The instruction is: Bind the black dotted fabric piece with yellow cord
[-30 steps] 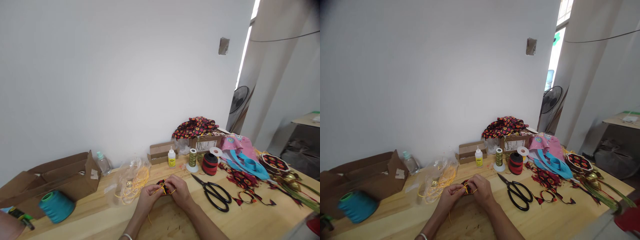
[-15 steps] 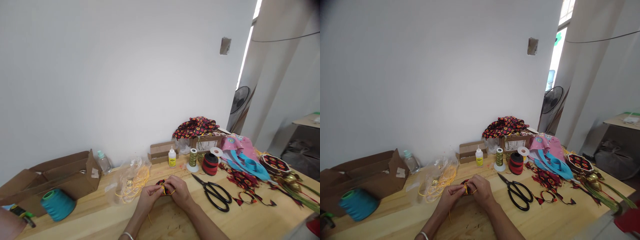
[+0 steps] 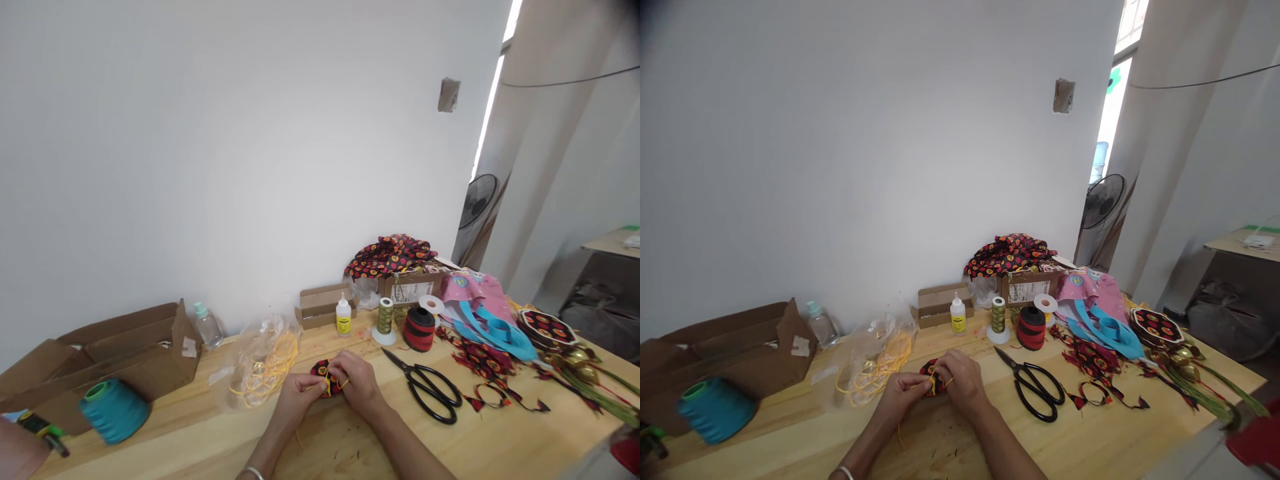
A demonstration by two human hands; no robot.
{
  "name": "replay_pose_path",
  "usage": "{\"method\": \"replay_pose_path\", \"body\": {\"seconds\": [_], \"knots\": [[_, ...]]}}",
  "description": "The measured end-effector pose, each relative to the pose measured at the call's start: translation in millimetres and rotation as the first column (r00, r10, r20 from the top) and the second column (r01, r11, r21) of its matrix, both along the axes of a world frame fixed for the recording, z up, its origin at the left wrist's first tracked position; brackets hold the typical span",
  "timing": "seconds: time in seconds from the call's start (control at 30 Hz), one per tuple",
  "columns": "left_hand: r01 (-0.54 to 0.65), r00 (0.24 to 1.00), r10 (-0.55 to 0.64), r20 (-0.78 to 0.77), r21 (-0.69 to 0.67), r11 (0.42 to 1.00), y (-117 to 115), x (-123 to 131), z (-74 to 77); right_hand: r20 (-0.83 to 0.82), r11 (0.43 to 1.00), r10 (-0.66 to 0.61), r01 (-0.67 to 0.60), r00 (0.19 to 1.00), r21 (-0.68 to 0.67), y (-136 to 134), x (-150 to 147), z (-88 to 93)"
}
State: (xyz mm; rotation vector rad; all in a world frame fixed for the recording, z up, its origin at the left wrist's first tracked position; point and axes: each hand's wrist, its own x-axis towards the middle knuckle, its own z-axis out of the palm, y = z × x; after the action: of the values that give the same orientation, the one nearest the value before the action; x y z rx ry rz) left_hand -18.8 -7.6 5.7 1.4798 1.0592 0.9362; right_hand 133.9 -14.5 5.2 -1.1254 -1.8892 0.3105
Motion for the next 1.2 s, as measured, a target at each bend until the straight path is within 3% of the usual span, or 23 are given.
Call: {"method": "replay_pose_path", "body": {"seconds": [0.17,0.3,0.6,0.97,1.2], "knots": [[0.029,0.996,-0.029,0.08,0.0,1.0,-1.6,-0.5,-0.8,-0.028,1.0,-0.024,0.024,0.999,0.011,-0.2,0.5,-0.2],[-0.019,0.984,0.03,0.175,-0.065,0.998,-1.0,-0.6,-4.6,-0.034,1.0,0.0,0.001,0.999,0.027,-0.9,1.0,0.6],[-0.007,0.998,0.006,0.061,0.012,1.0,1.6,-1.5,-3.7,-0.055,0.999,0.019,-0.017,0.998,0.041,-0.8,0.2,-1.7],[0.023,0.997,-0.025,0.073,0.023,0.999,2.8,-0.5,-8.6,-0.069,0.999,0.023,-0.021,0.997,0.033,0.4,0.9,-1.7],[-0.004,1.0,0.004,-0.002,0.022,1.0,-0.8,0.6,-1.0,-0.027,0.999,-0.014,0.014,1.0,0.029,-1.0,0.8,-0.3]]}}
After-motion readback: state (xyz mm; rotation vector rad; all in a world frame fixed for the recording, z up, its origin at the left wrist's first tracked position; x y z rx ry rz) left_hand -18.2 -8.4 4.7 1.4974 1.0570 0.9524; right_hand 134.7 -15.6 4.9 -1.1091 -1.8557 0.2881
